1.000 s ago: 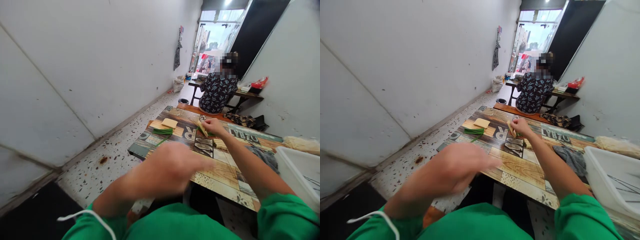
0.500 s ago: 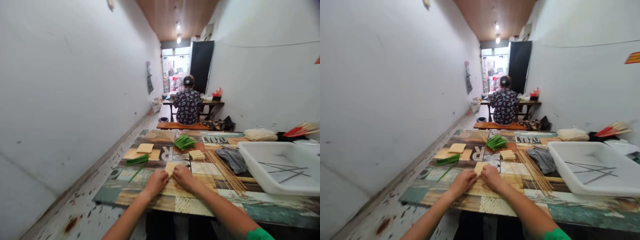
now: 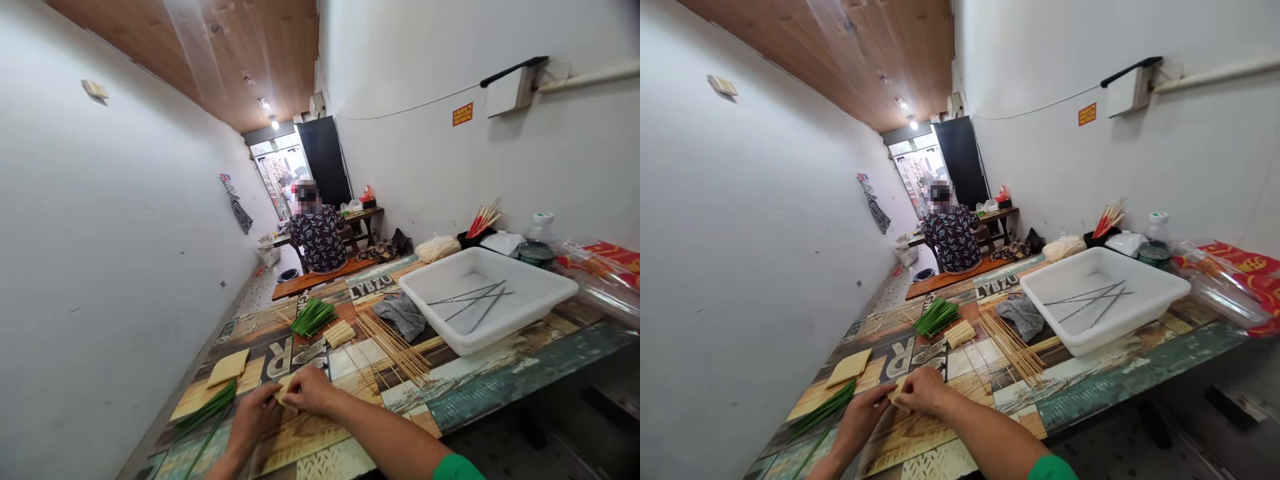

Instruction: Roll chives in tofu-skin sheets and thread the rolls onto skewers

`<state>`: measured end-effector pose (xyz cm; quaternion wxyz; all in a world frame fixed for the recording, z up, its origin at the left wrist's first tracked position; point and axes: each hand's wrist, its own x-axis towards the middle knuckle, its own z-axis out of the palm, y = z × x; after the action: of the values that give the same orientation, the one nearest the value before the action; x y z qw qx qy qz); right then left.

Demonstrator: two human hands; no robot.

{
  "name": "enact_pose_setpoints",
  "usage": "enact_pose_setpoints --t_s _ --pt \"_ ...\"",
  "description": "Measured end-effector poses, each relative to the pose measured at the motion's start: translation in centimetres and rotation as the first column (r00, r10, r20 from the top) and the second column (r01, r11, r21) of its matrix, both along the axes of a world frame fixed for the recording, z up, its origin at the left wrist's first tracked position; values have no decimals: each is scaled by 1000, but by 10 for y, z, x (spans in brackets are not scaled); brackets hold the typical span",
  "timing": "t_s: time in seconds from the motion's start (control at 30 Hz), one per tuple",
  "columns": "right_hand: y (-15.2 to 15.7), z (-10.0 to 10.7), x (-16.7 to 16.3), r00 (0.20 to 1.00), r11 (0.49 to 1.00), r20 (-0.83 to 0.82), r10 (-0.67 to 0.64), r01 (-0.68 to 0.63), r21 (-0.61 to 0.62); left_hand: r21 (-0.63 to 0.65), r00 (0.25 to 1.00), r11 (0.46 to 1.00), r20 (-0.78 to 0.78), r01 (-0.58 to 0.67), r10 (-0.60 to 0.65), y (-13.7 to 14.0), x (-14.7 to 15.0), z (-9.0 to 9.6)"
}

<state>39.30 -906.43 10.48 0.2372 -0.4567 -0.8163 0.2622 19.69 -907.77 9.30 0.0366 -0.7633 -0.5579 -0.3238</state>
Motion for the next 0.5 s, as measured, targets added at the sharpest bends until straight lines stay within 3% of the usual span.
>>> enact_pose_setpoints --t_s 0.1,0.2,0.3,0.5 --pt "2 -2 0 998 999 -51 -39 38 -20 -190 998 981 50 33 -24 3 6 12" --pt "3 -3 -1 997 1000 -66 26 -27 -15 -293 999 956 54 20 -4 2 15 23" --pt "5 -3 0 994 999 -109 27 -30 -22 -333 999 943 34 26 -16 2 24 32" --pt "12 -4 4 957 973 -290 9 -76 -219 -344 997 939 56 -24 46 1 22 41"
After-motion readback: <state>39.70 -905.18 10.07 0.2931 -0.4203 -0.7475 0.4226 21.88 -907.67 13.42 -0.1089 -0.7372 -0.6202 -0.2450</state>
